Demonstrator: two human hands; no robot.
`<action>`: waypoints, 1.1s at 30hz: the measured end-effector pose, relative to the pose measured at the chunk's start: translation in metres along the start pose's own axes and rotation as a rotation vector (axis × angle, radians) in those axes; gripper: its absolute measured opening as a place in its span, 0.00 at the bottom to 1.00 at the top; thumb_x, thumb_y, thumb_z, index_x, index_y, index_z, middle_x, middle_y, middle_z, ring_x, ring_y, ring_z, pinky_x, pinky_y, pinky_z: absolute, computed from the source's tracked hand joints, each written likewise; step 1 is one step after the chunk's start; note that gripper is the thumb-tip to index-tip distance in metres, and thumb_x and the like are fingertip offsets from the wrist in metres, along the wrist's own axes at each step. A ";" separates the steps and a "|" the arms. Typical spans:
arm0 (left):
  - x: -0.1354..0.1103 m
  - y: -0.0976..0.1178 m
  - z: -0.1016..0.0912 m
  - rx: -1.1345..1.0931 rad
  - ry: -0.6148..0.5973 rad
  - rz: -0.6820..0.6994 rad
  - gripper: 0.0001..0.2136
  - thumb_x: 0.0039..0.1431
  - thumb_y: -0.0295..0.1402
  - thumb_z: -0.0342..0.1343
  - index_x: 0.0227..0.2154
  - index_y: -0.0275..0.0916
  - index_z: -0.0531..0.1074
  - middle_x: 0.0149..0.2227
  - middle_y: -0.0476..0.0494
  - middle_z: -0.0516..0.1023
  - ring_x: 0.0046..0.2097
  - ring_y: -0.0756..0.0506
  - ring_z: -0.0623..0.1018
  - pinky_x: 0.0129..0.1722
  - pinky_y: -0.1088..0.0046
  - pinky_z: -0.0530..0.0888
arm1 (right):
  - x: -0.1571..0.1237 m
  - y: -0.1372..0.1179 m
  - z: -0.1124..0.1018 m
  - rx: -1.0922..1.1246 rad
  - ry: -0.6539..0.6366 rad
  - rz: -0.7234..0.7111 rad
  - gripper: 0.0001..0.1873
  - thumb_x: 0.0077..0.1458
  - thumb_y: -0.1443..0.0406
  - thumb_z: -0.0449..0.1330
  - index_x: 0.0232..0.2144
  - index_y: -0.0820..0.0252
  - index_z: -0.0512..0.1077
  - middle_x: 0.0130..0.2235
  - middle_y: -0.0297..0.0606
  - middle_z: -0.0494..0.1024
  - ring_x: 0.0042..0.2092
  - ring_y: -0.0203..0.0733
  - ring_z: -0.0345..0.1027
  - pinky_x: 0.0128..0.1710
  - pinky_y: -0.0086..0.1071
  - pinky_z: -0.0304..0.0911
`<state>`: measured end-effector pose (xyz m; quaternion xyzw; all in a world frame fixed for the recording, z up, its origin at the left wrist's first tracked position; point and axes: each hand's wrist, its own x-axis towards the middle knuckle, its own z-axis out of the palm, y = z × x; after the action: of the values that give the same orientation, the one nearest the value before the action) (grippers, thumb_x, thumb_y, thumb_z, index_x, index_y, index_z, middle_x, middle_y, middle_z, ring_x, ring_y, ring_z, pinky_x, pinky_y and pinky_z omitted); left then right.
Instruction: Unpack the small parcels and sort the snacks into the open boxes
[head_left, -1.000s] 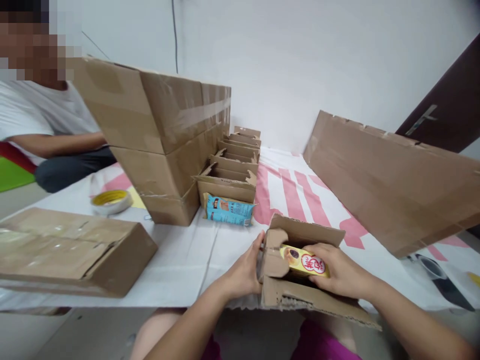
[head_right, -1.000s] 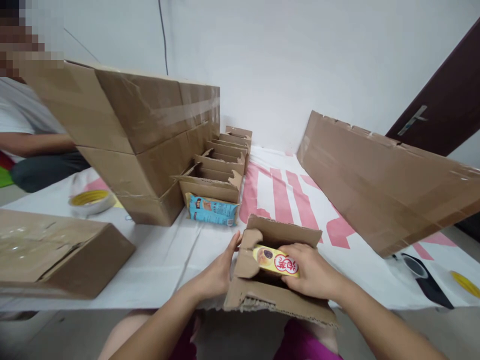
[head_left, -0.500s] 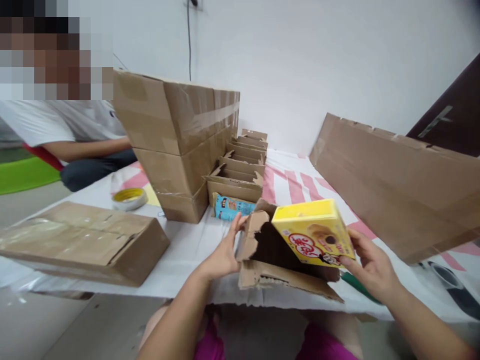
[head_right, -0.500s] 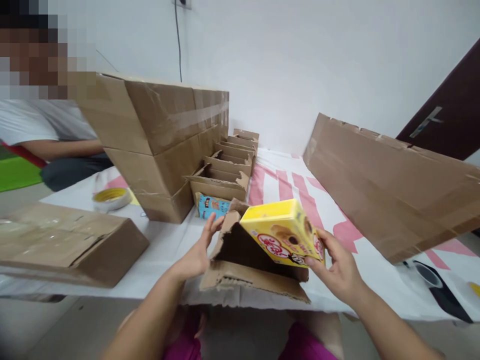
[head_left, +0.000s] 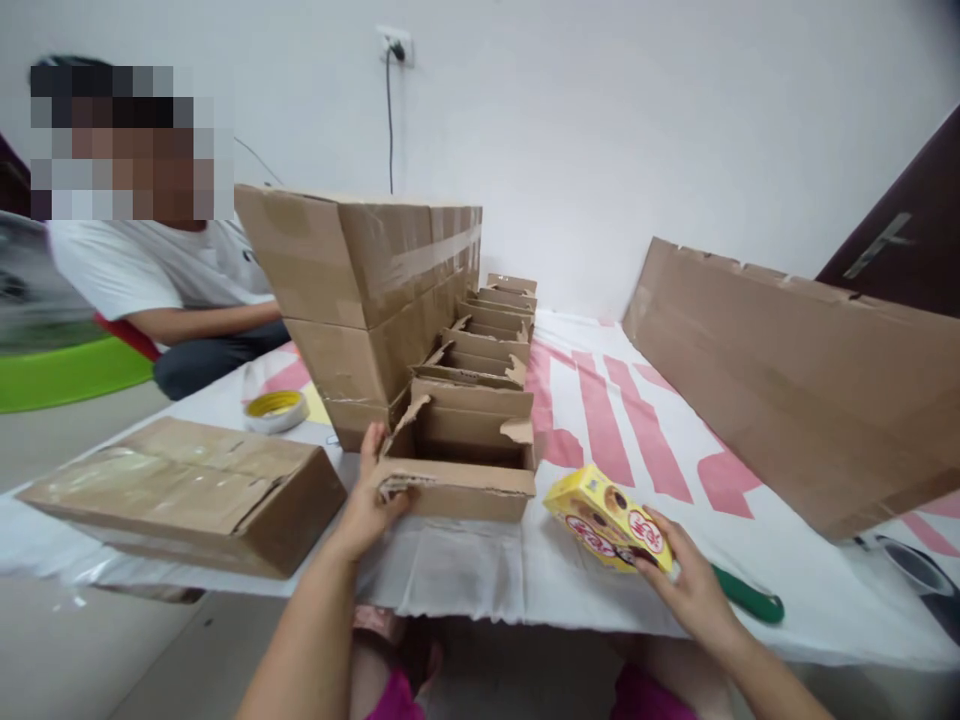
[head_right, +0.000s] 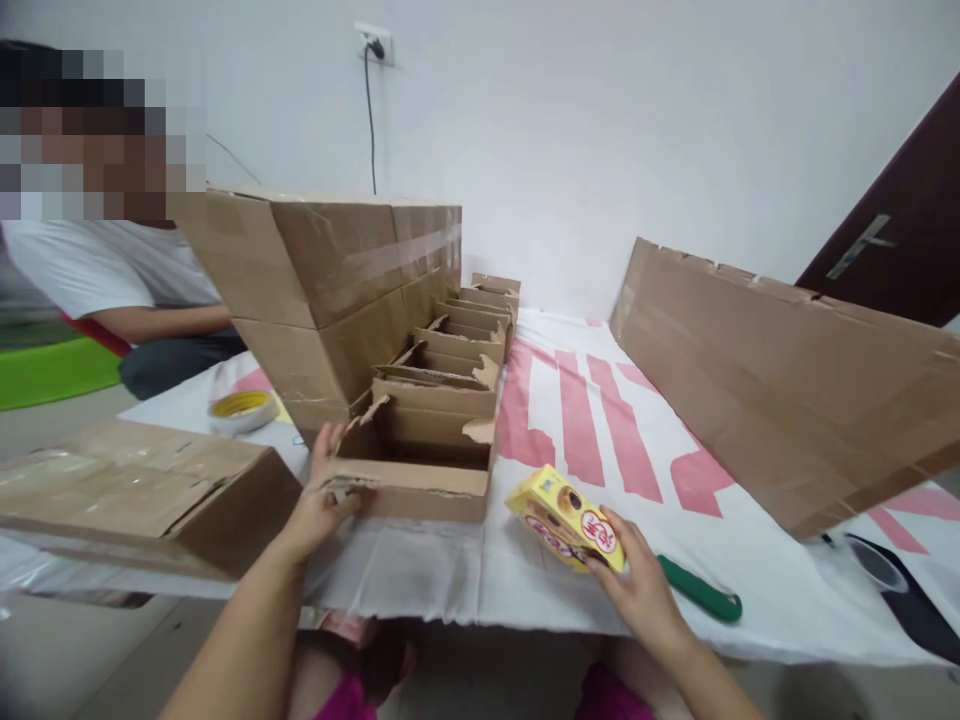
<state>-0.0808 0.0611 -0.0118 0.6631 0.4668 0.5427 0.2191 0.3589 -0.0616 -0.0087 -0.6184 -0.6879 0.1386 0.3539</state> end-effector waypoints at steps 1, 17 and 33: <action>-0.001 0.003 0.003 0.033 0.129 0.056 0.42 0.54 0.36 0.58 0.66 0.43 0.39 0.67 0.34 0.49 0.67 0.35 0.56 0.64 0.50 0.56 | -0.005 0.006 0.008 -0.006 0.009 0.013 0.32 0.55 0.56 0.59 0.59 0.55 0.58 0.57 0.47 0.68 0.56 0.52 0.64 0.55 0.46 0.64; -0.094 0.070 0.161 -0.007 -0.565 0.175 0.35 0.56 0.28 0.51 0.65 0.47 0.43 0.68 0.36 0.49 0.68 0.35 0.53 0.63 0.46 0.59 | -0.023 0.030 0.065 0.090 0.122 0.181 0.28 0.48 0.54 0.62 0.49 0.59 0.65 0.45 0.45 0.76 0.46 0.53 0.71 0.44 0.44 0.69; 0.082 0.174 0.275 -0.131 -0.186 -0.213 0.43 0.51 0.29 0.55 0.66 0.28 0.35 0.69 0.30 0.39 0.70 0.40 0.40 0.68 0.65 0.42 | 0.176 0.005 -0.059 0.339 0.361 0.034 0.29 0.52 0.59 0.53 0.55 0.64 0.61 0.54 0.51 0.71 0.53 0.49 0.67 0.49 0.43 0.67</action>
<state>0.2376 0.1089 0.0828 0.6415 0.4757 0.4820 0.3603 0.4043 0.0914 0.0856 -0.5764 -0.5700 0.1454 0.5672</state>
